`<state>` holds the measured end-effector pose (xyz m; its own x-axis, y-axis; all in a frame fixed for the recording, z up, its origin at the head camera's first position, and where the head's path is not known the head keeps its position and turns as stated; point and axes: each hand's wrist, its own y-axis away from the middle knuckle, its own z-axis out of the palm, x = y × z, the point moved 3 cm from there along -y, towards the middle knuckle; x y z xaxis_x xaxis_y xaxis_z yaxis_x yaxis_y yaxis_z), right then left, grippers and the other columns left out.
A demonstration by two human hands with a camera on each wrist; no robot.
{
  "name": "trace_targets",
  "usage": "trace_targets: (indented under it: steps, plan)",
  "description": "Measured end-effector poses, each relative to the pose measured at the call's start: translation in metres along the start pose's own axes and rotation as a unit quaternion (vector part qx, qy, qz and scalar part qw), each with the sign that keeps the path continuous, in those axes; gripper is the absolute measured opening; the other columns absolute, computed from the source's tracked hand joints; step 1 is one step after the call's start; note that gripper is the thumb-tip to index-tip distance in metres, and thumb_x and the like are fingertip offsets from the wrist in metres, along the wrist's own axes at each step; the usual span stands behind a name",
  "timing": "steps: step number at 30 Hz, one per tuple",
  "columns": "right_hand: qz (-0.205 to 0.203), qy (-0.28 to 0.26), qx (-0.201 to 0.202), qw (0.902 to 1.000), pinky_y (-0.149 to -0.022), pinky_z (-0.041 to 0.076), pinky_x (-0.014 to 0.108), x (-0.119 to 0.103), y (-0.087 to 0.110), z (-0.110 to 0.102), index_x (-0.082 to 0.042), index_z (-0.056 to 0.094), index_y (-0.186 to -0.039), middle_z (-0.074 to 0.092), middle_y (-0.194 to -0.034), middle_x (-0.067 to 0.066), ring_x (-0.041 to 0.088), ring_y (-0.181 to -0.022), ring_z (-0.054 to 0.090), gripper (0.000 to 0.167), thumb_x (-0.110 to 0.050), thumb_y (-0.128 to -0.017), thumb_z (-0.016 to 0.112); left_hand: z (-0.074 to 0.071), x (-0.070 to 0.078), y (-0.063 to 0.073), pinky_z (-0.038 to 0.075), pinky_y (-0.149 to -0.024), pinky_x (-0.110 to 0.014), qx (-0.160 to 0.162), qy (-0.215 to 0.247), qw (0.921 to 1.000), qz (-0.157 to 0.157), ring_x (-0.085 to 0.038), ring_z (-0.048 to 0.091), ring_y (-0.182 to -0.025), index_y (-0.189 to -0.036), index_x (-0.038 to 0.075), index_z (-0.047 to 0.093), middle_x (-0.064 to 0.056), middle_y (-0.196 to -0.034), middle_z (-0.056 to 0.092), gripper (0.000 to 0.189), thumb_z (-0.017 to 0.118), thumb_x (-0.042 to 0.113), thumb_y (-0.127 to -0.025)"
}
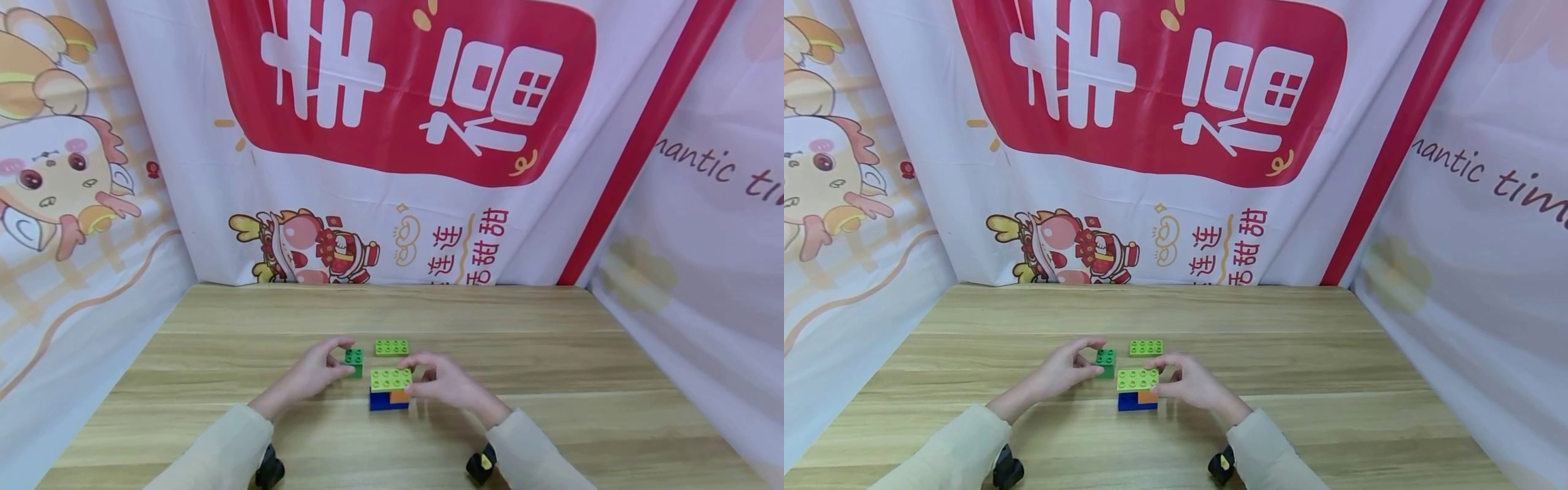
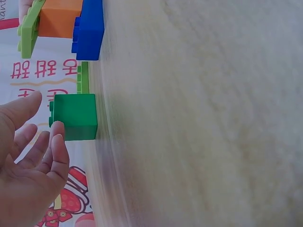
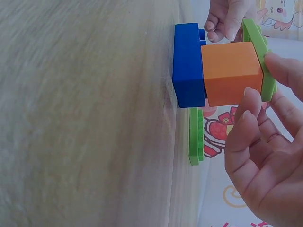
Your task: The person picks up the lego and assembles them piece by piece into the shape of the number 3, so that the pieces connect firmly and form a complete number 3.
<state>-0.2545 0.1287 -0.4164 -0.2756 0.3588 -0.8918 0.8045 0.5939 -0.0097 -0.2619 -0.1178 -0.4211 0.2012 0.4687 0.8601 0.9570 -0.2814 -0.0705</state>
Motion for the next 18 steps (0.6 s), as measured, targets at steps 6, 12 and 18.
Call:
trace_targets:
  steps: [6,12,18]
  plan:
    - [0.001,-0.01,-0.005,0.9999,-0.058,0.046,0.029,0.001,0.001,0.0,-0.008,0.058,-0.121,0.053,-0.108,0.004,0.015,-0.068,0.054,0.042,-0.017,-0.082,0.07,0.0,-0.004,-0.002,0.048,-0.065,-0.032,0.002,0.0,1.0,-0.003,-0.016,0.054,-0.079,-0.129,0.011,0.05,-0.009,-0.125,0.05,0.051,0.069,0.01,-0.082]
    - [0.007,-0.015,-0.008,0.9998,-0.06,0.047,0.033,0.0,0.001,-0.001,-0.007,0.056,-0.123,0.052,-0.109,0.004,0.016,-0.069,0.054,0.044,-0.02,-0.082,0.07,0.002,-0.008,-0.005,0.047,-0.063,-0.031,0.01,-0.019,0.9997,-0.013,-0.015,0.053,-0.076,-0.13,0.01,0.049,-0.005,-0.125,0.05,0.051,0.069,0.011,-0.083]
    - [0.011,-0.018,-0.011,0.9997,-0.061,0.048,0.036,0.002,0.001,-0.001,-0.006,0.055,-0.125,0.05,-0.114,0.005,0.015,-0.068,0.053,0.047,-0.022,-0.083,0.07,0.004,-0.012,-0.009,0.046,-0.062,-0.032,0.016,-0.026,0.9994,-0.014,-0.016,0.052,-0.074,-0.13,0.007,0.048,-0.007,-0.125,0.05,0.052,0.069,0.009,-0.082]
